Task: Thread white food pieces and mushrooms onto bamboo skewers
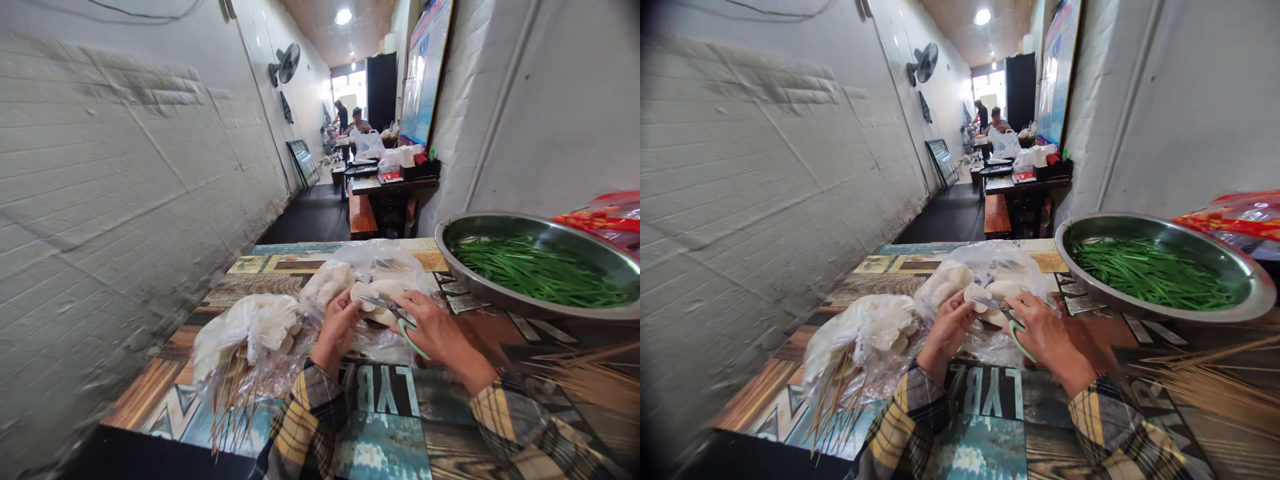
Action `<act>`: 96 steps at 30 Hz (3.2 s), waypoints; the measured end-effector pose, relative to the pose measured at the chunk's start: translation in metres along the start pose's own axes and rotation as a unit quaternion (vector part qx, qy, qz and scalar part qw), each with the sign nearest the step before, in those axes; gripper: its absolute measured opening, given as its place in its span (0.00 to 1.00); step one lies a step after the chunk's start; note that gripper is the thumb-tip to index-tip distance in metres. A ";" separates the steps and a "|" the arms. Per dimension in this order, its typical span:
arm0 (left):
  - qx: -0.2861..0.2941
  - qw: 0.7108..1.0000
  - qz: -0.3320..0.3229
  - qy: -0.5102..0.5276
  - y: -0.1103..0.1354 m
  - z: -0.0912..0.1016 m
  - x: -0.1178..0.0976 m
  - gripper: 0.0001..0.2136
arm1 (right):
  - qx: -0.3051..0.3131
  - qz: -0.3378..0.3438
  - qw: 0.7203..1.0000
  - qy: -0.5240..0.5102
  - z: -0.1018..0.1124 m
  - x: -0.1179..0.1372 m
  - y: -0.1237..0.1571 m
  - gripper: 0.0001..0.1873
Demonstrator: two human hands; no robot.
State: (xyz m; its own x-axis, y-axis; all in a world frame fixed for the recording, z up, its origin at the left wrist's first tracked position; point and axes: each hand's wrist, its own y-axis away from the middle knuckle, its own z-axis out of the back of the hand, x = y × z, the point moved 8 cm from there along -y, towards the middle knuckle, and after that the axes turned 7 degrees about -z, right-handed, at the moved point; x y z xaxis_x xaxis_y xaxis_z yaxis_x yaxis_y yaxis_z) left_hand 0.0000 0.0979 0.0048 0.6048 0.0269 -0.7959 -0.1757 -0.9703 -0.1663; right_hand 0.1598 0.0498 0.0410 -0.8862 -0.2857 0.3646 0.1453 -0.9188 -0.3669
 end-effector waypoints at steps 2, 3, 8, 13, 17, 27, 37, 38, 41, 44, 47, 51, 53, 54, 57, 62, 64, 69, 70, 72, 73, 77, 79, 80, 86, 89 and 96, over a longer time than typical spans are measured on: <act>-0.008 1.000 -0.004 -0.005 0.000 0.000 0.000 0.19 | 0.001 -0.006 1.000 0.003 0.001 -0.002 0.002 0.25; -0.010 1.000 -0.004 -0.007 0.001 -0.001 0.000 0.19 | 0.001 -0.009 1.000 0.003 0.001 -0.003 0.002 0.25; 0.016 1.000 0.014 -0.020 0.005 -0.010 0.001 0.17 | 0.007 -0.010 1.000 -0.001 -0.003 0.000 -0.005 0.26; 0.014 0.999 -0.002 -0.037 0.004 -0.009 -0.003 0.14 | 0.016 -0.006 1.000 0.021 -0.006 0.006 -0.010 0.23; 0.017 0.999 0.011 -0.046 0.003 -0.007 0.000 0.16 | 0.033 -0.014 0.997 0.065 -0.006 0.008 -0.007 0.20; -0.041 0.999 0.003 -0.001 -0.001 0.001 -0.001 0.19 | -0.008 -0.063 0.997 0.037 0.000 -0.012 -0.005 0.17; -0.039 0.993 0.065 0.090 0.003 -0.005 0.002 0.14 | -0.017 -0.037 0.999 -0.033 0.006 -0.009 0.005 0.18; -0.036 0.993 0.070 0.088 0.003 -0.006 0.002 0.15 | -0.015 -0.036 0.999 -0.038 0.005 -0.009 0.005 0.18; -0.025 0.995 0.064 0.067 0.002 -0.009 0.000 0.15 | -0.016 -0.027 0.998 -0.054 0.006 -0.007 0.006 0.19; -0.026 0.996 0.061 0.056 0.002 -0.009 0.001 0.15 | -0.021 -0.021 0.998 -0.060 0.008 -0.006 0.006 0.20; -0.035 0.996 0.063 0.047 0.002 -0.005 0.002 0.14 | -0.028 -0.015 0.998 -0.058 0.010 -0.005 0.006 0.19; -0.036 0.994 0.086 0.050 0.004 -0.003 0.007 0.09 | -0.036 0.012 0.997 -0.062 0.011 -0.002 0.007 0.22; -0.030 0.993 0.095 0.057 0.005 -0.004 0.008 0.11 | -0.034 0.033 0.996 -0.069 0.011 0.001 0.007 0.23; -0.025 0.993 0.094 0.062 0.006 -0.004 0.008 0.13 | -0.032 0.038 0.996 -0.071 0.011 0.003 0.008 0.23; 0.014 0.992 0.095 0.081 0.007 -0.011 0.008 0.20 | -0.037 0.023 0.997 -0.059 0.012 0.003 0.007 0.23; 0.056 0.992 0.102 0.056 0.010 -0.017 0.012 0.16 | -0.063 -0.010 0.998 -0.030 0.014 -0.004 0.005 0.22; 0.044 0.992 0.110 0.042 0.009 -0.015 0.013 0.15 | -0.070 -0.018 0.997 -0.031 0.012 -0.010 0.005 0.21; -0.013 0.992 0.123 0.039 0.008 -0.004 0.014 0.19 | -0.080 -0.039 0.994 -0.059 0.006 -0.023 0.003 0.20; -0.018 0.992 0.117 0.040 0.007 -0.003 0.013 0.20 | -0.078 -0.037 0.994 -0.065 0.005 -0.023 0.003 0.20; -0.028 0.992 0.112 0.047 0.007 -0.002 0.012 0.19 | -0.077 -0.033 0.994 -0.071 0.005 -0.021 0.004 0.20; -0.042 0.992 0.109 0.054 0.007 0.000 0.012 0.17 | -0.078 -0.031 0.994 -0.071 0.006 -0.019 0.004 0.19; -0.113 0.986 0.101 0.075 0.006 0.008 0.013 0.08 | -0.076 -0.032 0.994 -0.074 0.007 -0.017 0.004 0.20; -0.107 0.987 0.093 0.079 0.005 0.007 0.013 0.07 | -0.077 -0.035 0.993 -0.081 0.006 -0.020 0.004 0.20; -0.094 0.989 0.086 0.078 0.004 0.005 0.012 0.08 | -0.077 -0.035 0.993 -0.084 0.004 -0.021 0.003 0.20; -0.042 0.996 0.053 0.063 0.004 -0.003 0.008 0.13 | -0.077 -0.037 0.992 -0.089 -0.002 -0.029 0.003 0.21; -0.041 0.999 0.002 0.013 0.003 -0.003 0.001 0.14 | -0.086 -0.049 0.991 -0.092 -0.001 -0.032 0.003 0.21; -0.079 0.966 -0.180 -0.169 0.007 -0.001 -0.032 0.06 | -0.103 -0.063 0.987 -0.106 0.005 -0.033 0.001 0.20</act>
State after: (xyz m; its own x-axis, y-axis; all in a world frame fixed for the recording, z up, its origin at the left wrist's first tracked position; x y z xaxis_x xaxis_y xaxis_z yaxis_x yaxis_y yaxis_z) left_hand -0.0195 0.0900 0.0294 0.3116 0.4199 -0.8524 0.1344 -0.9075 -0.3979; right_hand 0.1917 0.0569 0.0323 -0.7761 -0.2426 0.5821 -0.0731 -0.8822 -0.4652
